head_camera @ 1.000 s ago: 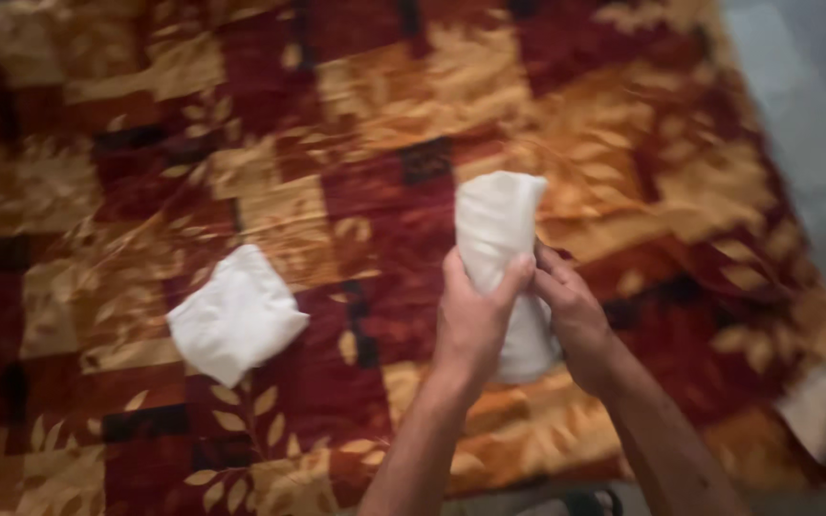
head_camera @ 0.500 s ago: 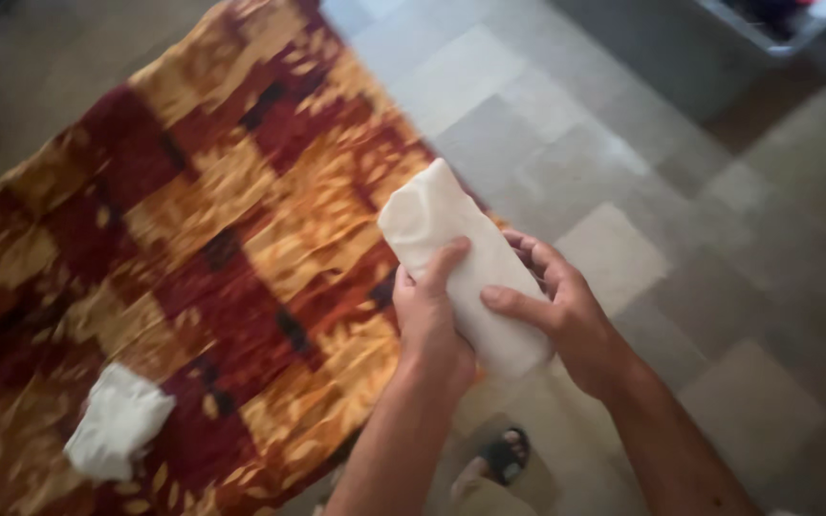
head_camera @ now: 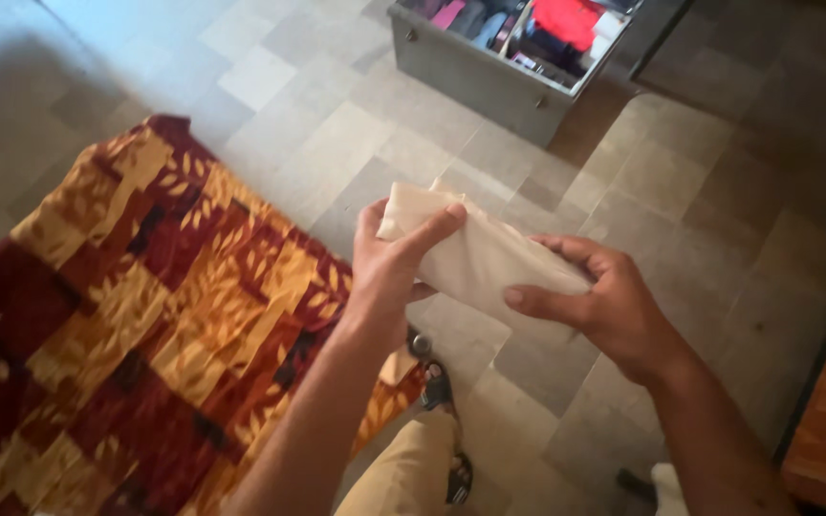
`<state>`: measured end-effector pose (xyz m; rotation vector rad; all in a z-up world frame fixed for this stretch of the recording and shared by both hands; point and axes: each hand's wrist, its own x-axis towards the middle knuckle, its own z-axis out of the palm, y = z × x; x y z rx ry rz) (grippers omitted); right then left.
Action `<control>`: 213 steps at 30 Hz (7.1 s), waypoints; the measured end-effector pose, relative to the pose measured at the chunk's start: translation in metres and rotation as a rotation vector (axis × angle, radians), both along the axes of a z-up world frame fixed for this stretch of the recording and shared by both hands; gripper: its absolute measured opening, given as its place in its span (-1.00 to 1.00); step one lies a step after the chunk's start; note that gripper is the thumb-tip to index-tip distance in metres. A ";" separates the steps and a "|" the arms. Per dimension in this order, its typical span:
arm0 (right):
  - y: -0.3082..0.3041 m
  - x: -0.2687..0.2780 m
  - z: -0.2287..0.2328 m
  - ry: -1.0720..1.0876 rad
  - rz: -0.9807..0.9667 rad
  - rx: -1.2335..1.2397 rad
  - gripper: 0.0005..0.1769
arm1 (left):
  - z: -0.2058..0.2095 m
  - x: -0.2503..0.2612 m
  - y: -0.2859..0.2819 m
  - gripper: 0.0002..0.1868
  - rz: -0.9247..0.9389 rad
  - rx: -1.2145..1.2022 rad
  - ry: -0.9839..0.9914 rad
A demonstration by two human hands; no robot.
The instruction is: The person folds a white t-shirt and a white tank top on a patterned bedspread, then places them into a metal storage box. The person also briefly handles a small box of soap.
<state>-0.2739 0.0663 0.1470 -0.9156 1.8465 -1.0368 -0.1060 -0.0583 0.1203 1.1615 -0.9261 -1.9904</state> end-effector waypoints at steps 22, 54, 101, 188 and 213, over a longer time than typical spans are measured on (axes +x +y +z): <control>-0.199 -0.284 0.087 -0.234 -0.279 -0.258 -0.47 | 0.078 -0.248 -0.233 -0.32 -0.265 -0.172 0.141; -0.698 -0.467 0.094 -0.400 -0.088 -0.182 -0.61 | 0.086 -0.389 -0.648 -0.39 -0.054 -0.195 0.171; -1.099 -0.731 -0.436 -0.284 -0.225 0.319 -0.08 | -0.406 -0.764 -1.223 -0.41 -0.964 -0.377 -0.348; -1.154 -0.697 -0.792 0.319 0.019 0.782 -0.27 | -0.802 -0.750 -1.223 -0.38 -1.814 -0.666 -1.048; -1.123 -0.654 -0.408 -0.547 -0.930 0.196 -0.41 | -0.389 -0.700 -1.241 -0.66 -0.985 -0.072 -0.347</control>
